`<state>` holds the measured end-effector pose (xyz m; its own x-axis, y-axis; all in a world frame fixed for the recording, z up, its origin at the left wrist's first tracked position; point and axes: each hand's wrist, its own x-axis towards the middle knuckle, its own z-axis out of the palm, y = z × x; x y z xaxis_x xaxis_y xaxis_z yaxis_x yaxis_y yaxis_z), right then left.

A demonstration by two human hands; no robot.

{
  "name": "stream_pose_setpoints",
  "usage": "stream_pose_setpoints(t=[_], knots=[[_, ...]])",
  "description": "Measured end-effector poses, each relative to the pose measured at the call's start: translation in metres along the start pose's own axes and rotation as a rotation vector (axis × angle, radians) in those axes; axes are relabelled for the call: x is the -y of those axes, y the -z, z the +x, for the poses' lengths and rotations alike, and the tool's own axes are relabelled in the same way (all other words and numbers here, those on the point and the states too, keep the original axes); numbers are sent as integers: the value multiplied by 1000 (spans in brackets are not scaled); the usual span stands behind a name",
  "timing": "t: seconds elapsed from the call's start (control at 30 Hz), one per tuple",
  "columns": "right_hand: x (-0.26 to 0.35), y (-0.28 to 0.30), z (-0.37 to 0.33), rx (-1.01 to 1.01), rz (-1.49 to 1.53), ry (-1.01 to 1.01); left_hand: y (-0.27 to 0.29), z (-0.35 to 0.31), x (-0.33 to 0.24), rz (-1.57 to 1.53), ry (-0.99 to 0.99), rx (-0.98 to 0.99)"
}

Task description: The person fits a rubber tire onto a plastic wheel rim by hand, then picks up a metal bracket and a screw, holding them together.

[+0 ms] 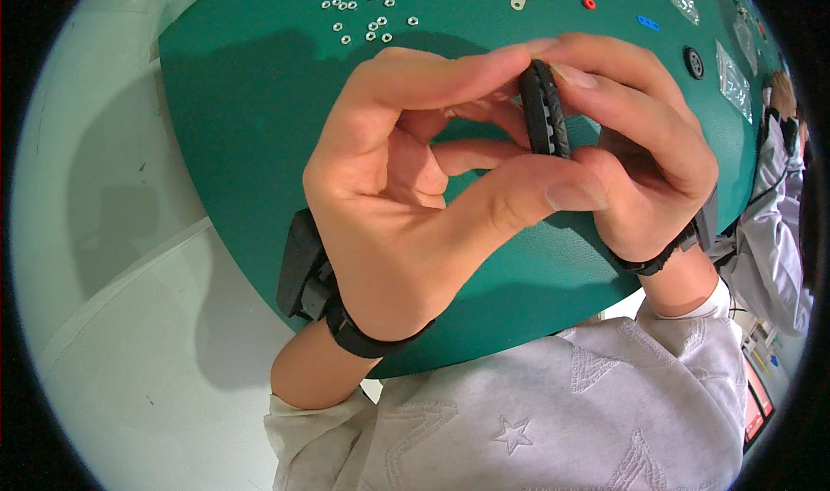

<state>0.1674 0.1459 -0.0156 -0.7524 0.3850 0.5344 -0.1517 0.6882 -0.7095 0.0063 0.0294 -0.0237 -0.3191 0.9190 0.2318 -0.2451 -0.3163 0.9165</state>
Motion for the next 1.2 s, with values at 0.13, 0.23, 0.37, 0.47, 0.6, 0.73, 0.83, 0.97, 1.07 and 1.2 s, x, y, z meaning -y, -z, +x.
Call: stream_pose_setpoints(t=[0.13, 0.23, 0.37, 0.47, 0.6, 0.73, 0.83, 0.97, 1.07, 1.2], knots=[[2, 0, -1, -19, 13, -31, -2, 0, -2, -13, 7, 2], [3, -1, -1, -17, 8, -41, 2, 0, 0, -9, -16, 27], [4, 2, 3, 33, -33, -28, 5, -1, 3, -11, -38, 37], [4, 2, 1, 16, -9, -60, 3, -1, 4, -25, -57, 37], [3, 0, 0, -4, -15, -33, 3, 0, 2, -20, -56, 46], [4, 1, 2, 9, -13, -53, 7, 1, 7, -49, -69, 83], [3, 1, 2, -2, -21, -29, 2, 1, 1, -35, -45, 42], [5, 0, 1, -11, -1, -70, 1, 1, 3, -34, -24, 16], [6, 0, 2, -2, 12, -89, 3, 1, 4, -25, -22, 12], [7, 1, 4, 0, 6, -97, 3, 1, 4, 6, -46, 6]])
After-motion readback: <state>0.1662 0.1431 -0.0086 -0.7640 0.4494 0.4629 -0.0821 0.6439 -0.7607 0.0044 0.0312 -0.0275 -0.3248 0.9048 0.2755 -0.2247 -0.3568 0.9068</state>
